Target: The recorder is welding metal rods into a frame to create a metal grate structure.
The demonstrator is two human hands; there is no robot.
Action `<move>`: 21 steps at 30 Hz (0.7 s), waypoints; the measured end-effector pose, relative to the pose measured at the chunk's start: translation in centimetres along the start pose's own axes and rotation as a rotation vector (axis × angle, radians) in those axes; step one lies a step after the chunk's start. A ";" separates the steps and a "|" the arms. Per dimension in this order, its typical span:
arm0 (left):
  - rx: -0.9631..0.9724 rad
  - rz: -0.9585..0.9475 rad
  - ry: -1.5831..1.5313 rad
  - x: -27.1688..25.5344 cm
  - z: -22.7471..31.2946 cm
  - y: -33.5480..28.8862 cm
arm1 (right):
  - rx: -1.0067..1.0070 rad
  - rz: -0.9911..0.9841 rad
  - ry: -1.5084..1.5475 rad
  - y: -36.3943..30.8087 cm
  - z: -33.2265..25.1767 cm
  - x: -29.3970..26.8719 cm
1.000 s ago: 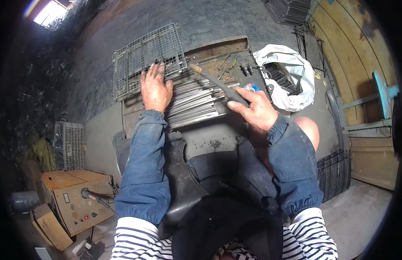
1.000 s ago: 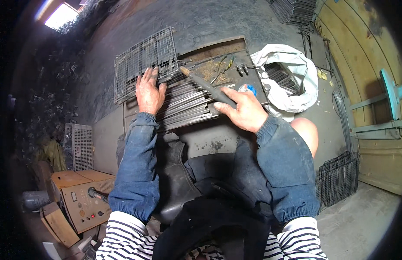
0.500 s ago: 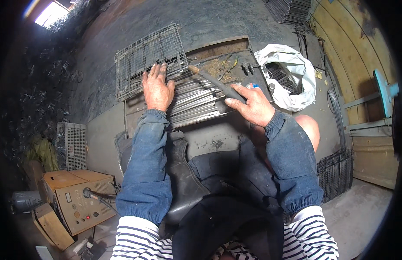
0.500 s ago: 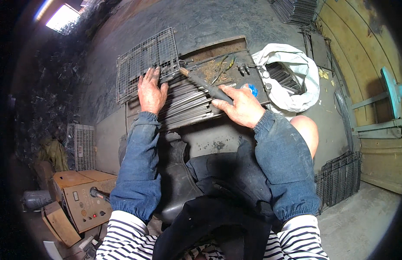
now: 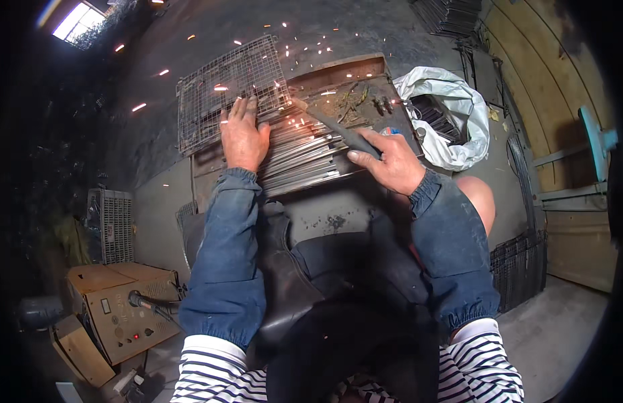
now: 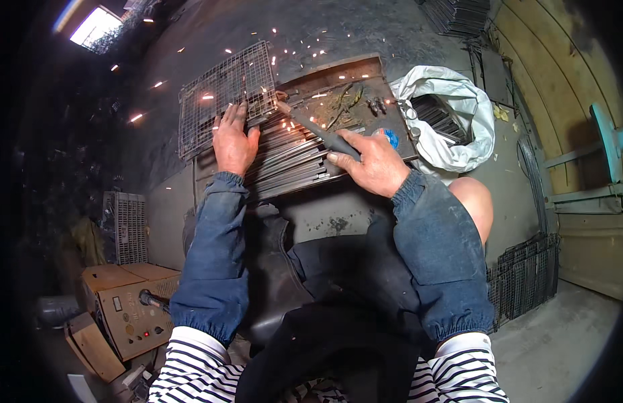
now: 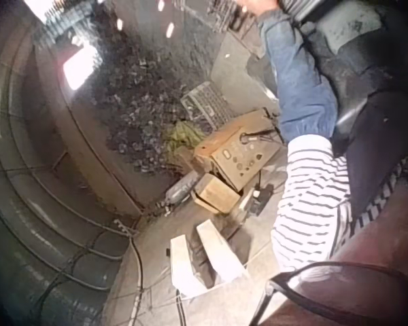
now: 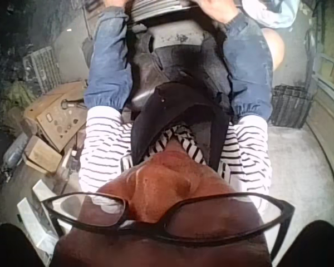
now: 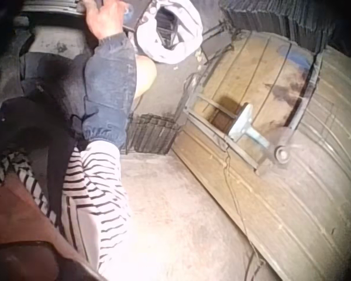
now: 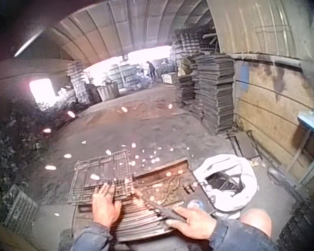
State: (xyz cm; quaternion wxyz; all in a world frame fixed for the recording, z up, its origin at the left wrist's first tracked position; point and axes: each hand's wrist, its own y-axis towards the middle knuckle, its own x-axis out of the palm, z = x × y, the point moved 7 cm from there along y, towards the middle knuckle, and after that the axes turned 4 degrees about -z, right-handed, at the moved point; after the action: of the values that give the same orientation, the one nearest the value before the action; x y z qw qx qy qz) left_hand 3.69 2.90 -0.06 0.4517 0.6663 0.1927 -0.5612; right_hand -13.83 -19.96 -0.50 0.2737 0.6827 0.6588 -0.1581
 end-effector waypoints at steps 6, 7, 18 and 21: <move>-0.046 -0.066 -0.218 -0.6 1.5 1.0 | -0.076 0.053 -0.024 -0.4 -0.2 -0.5; -0.015 -0.019 0.008 -1.0 1.8 0.6 | -0.081 0.062 -0.049 -0.3 -0.3 -0.4; -0.086 -0.069 0.195 1.3 0.6 0.2 | -0.105 0.046 0.002 2.2 -1.2 1.3; -0.085 -0.063 0.200 1.4 0.6 0.1 | -0.077 0.037 0.005 2.4 -0.9 1.7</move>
State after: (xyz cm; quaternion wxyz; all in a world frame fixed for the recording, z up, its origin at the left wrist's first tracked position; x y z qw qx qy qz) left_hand 3.84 2.01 -1.26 0.4402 0.6930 0.2812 -0.4969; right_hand -11.46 -17.98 -0.33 0.3012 0.6839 0.6524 -0.1260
